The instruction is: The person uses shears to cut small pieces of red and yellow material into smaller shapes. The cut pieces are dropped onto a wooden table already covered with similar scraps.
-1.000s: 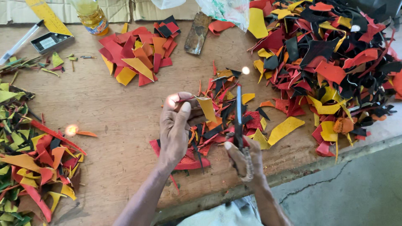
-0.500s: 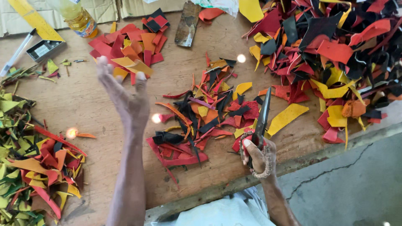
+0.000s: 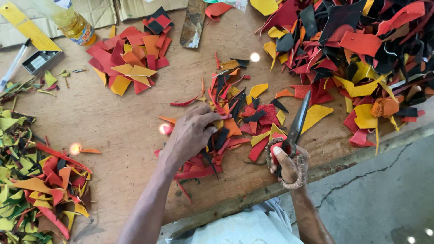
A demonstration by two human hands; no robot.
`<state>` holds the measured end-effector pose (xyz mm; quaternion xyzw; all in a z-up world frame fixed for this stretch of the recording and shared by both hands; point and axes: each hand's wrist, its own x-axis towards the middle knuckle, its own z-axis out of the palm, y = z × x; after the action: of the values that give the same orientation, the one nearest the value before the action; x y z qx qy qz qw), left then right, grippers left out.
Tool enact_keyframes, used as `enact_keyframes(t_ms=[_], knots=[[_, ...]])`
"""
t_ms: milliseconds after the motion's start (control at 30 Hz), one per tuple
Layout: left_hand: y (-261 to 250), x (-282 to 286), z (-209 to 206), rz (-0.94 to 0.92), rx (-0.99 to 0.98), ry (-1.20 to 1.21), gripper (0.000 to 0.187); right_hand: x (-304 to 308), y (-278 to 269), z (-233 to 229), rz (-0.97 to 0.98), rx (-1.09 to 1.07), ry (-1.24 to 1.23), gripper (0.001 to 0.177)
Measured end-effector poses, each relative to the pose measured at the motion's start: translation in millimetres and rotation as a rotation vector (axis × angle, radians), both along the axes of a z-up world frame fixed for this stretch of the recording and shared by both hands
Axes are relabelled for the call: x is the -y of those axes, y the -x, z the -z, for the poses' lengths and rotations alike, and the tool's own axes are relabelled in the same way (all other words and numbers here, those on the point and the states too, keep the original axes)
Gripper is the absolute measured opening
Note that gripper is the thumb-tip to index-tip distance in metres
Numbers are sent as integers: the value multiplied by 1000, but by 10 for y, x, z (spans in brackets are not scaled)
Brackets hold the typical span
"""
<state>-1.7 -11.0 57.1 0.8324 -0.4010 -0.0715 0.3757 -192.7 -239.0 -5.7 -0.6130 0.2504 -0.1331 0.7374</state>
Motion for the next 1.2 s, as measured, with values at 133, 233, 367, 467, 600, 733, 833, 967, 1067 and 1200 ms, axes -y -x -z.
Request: enact_keyframes(t_ms=[133,233,367,467,600,733,833,967,1067,1200], knots=[[-23,56,-26,-101,-79,13,13,7,-18,24,-27,18,23,14],[-12,44,-104,-169,-431,52,15,-20,-63,-60,-26,40,6,14],[12,29,-140,-170,-370,-61,18,-54,-122,-192,-36,46,-6,17],[68,59,-76,-72,-131,-13,35,-61,-136,-211,-67,84,-50,17],[121,276,48,70,254,-12,64,-48,-127,-212,-39,29,-82,15],[126,229,-101,23,-59,-225,29,-33,-70,-166,-39,76,-11,16],[153,155,-308,21,-173,-404,36,-12,9,-63,-51,63,61,15],[229,174,-364,44,-110,-322,39,51,101,103,-97,86,136,15],[274,481,-92,111,-97,-84,29,41,99,97,-92,122,97,16],[317,1021,255,90,81,216,44,56,112,112,-77,105,129,18]])
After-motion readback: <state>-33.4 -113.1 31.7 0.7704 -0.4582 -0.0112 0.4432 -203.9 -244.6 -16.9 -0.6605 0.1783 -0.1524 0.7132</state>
